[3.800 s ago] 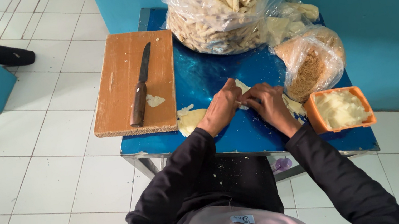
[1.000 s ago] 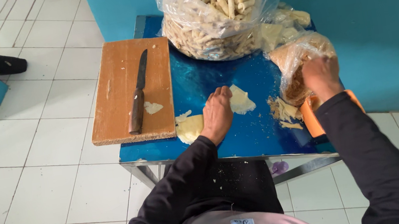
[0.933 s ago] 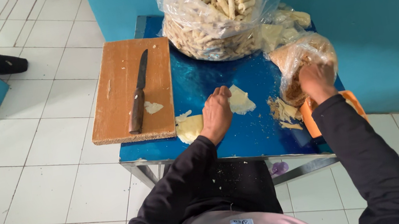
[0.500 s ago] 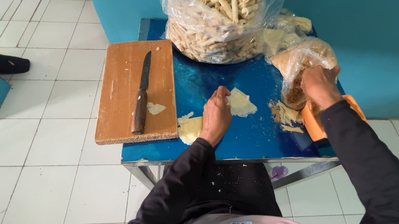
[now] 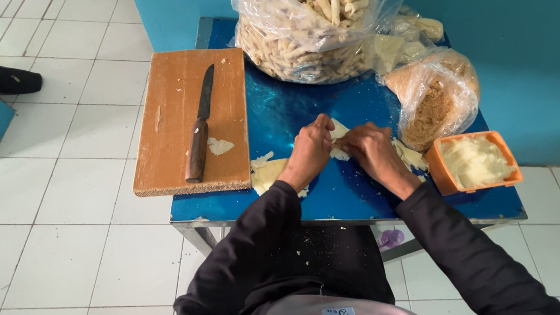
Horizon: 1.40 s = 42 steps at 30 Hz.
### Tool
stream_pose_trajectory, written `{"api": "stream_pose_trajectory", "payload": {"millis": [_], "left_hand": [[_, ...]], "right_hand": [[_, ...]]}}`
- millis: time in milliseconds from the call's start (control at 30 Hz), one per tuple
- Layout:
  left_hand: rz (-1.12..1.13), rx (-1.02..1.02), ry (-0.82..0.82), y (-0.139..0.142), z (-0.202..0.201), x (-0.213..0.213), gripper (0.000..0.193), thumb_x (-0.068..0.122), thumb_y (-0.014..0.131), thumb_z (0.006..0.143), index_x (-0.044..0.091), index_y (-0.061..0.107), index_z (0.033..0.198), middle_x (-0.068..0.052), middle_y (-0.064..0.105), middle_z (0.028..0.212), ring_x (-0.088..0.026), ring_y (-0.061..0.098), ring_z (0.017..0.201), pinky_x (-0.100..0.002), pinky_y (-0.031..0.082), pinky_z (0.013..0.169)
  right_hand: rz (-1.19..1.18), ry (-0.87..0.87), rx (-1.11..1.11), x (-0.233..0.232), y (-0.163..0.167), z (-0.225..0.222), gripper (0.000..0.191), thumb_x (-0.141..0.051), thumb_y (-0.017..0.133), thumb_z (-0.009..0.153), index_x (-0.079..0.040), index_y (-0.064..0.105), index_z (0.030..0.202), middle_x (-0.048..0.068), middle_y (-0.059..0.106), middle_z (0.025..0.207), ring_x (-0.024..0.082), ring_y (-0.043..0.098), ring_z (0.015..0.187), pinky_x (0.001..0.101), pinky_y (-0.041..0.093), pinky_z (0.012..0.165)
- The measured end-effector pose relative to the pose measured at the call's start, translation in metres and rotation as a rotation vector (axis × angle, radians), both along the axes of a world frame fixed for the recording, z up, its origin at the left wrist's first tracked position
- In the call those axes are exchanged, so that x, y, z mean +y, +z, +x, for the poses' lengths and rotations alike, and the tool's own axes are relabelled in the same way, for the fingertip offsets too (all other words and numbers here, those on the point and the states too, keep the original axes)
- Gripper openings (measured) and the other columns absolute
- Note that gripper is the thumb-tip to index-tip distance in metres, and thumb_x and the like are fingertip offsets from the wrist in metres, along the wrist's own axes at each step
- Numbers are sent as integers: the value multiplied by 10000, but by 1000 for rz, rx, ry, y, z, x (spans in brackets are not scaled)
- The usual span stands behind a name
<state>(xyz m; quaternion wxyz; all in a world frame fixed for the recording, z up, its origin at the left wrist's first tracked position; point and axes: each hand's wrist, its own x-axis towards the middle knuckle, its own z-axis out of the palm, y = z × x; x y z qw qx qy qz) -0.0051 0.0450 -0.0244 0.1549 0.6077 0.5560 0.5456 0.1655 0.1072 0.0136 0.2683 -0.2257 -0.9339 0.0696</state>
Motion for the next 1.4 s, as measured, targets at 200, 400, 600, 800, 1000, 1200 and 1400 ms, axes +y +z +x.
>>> {"api": "stream_pose_trajectory", "payload": {"millis": [200,400,600,800,1000,1200,1400], "left_hand": [[-54,100,-142,-3,-11,-2,421,-133,696,725,8,521,1081,-179,658,1007,-402,670,933,-459,546,749],[46,229,-130,2,-7,-8,341,-147,659,756,-25,585,1065,-214,645,1086,-443,630,1035,-480,527,825],[-17,229,-119,-2,-6,-7,218,-144,613,814,-56,612,1013,-211,628,1078,-425,614,1021,-465,523,825],[-7,305,-144,-5,-6,-9,219,-97,675,809,-46,633,1018,-188,606,1085,-391,598,1062,-442,516,867],[18,318,-175,-3,-7,-12,275,-58,735,794,-45,635,1051,-191,584,1124,-398,574,1107,-449,496,922],[9,323,-183,5,-7,-17,315,3,788,776,-32,638,1051,-178,579,1135,-393,565,1117,-448,487,944],[-24,346,-195,13,-6,-18,341,63,821,757,-30,636,1028,-165,581,1105,-383,560,1087,-446,483,929]], "right_hand": [[214,-107,-281,-21,7,33,738,180,673,650,-222,784,1260,1,641,1114,246,495,916,391,415,751],[133,-120,-106,-9,1,46,504,11,767,767,-181,763,1232,64,633,1067,256,537,942,399,453,803],[31,-211,23,12,-33,34,174,-126,787,882,-30,711,1005,111,682,942,263,642,861,402,519,784],[-205,-266,58,4,-23,24,135,-114,748,938,-10,664,955,121,734,935,236,729,806,358,557,673],[-209,-113,129,-11,-8,18,105,-43,696,962,-35,683,1067,84,756,995,236,741,877,356,555,714],[102,-28,19,-12,-10,21,162,-50,738,865,-102,722,1017,9,769,984,196,705,904,407,428,838],[61,-37,-13,9,-21,18,69,-74,732,934,-88,707,997,14,753,940,192,696,861,411,438,823]]}}
